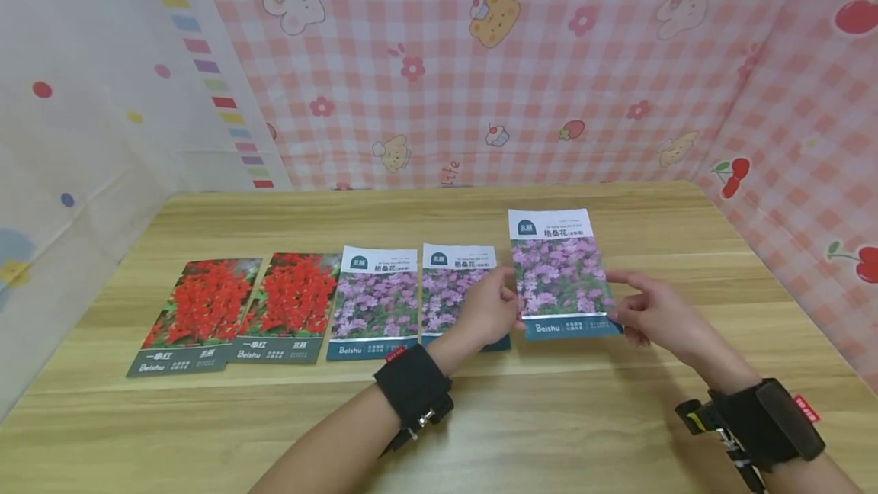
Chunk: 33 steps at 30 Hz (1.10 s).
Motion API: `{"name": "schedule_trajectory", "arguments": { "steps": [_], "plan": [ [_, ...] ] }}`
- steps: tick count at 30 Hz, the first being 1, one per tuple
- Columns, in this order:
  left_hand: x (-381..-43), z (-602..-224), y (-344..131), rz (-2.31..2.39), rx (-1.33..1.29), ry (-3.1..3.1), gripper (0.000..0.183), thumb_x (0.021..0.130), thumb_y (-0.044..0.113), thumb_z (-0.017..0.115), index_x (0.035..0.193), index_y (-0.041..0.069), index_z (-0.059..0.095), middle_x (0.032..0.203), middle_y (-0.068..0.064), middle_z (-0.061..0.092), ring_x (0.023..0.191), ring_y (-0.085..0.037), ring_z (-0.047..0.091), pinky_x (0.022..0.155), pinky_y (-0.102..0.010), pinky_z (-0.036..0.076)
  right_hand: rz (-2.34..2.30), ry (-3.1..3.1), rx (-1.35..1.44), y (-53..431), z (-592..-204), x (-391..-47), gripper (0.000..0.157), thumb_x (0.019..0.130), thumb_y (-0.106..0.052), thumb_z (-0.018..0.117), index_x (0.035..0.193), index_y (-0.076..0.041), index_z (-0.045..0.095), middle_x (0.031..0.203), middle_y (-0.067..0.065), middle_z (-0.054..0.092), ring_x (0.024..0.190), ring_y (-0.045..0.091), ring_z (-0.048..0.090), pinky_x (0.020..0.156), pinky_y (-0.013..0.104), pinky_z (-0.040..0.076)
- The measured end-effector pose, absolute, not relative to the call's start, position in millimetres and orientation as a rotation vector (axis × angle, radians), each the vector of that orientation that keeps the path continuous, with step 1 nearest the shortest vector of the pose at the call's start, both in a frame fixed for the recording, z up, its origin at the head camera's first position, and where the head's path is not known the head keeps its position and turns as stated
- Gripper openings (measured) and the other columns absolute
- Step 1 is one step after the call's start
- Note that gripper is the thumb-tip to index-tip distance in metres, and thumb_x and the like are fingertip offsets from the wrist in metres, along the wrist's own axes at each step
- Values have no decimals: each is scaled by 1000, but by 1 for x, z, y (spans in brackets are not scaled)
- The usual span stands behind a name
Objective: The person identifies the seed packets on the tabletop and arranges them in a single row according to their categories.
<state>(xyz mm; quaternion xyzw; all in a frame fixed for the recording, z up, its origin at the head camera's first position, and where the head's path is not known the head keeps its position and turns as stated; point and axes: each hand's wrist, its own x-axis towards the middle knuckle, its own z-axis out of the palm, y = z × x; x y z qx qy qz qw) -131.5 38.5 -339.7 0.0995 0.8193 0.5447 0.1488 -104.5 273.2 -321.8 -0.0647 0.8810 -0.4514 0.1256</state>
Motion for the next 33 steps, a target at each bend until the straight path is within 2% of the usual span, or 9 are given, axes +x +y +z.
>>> {"name": "schedule_trajectory", "arguments": {
  "steps": [4,9,16,20,27,33],
  "plan": [
    [-133,-343,37,1533,266,2354,54,87,-4,53,137,1,34,78,-4,61,61,-16,63,48,-23,44,-1294,2574,-131,269,-329,-108,38,89,4,52,123,15,40,64,7,53,49,13,46,44,26,41],
    [-133,-347,36,1485,259,2352,56,87,0,56,138,2,33,76,-3,58,60,-14,61,48,-23,43,-1293,2543,-93,267,-337,-112,29,89,6,50,115,17,42,63,5,53,48,12,47,44,26,42],
    [-133,-346,36,1381,274,2350,63,88,10,61,141,2,29,75,-4,59,59,-16,61,57,-27,46,-1303,2512,-74,267,-343,-114,29,88,6,51,113,18,42,64,4,54,49,12,47,44,26,41],
    [-131,-344,35,1340,289,2347,60,89,15,60,140,3,31,75,-4,60,60,-16,61,60,-30,47,-1321,2486,-71,267,-345,-115,29,88,7,50,113,18,42,63,5,54,49,12,48,44,26,41],
    [-129,-342,34,1313,334,2352,54,90,22,59,137,5,38,70,-5,56,59,-18,61,54,-29,44,-1332,2461,-65,268,-348,-116,31,87,6,51,113,20,42,62,5,52,48,13,49,44,26,42],
    [-127,-340,35,1287,359,2365,54,90,26,59,136,6,40,65,-5,58,57,-22,59,50,-27,41,-1330,2454,-55,269,-352,-116,28,87,6,52,110,19,43,62,4,52,48,14,50,44,25,41]
  ]
}}
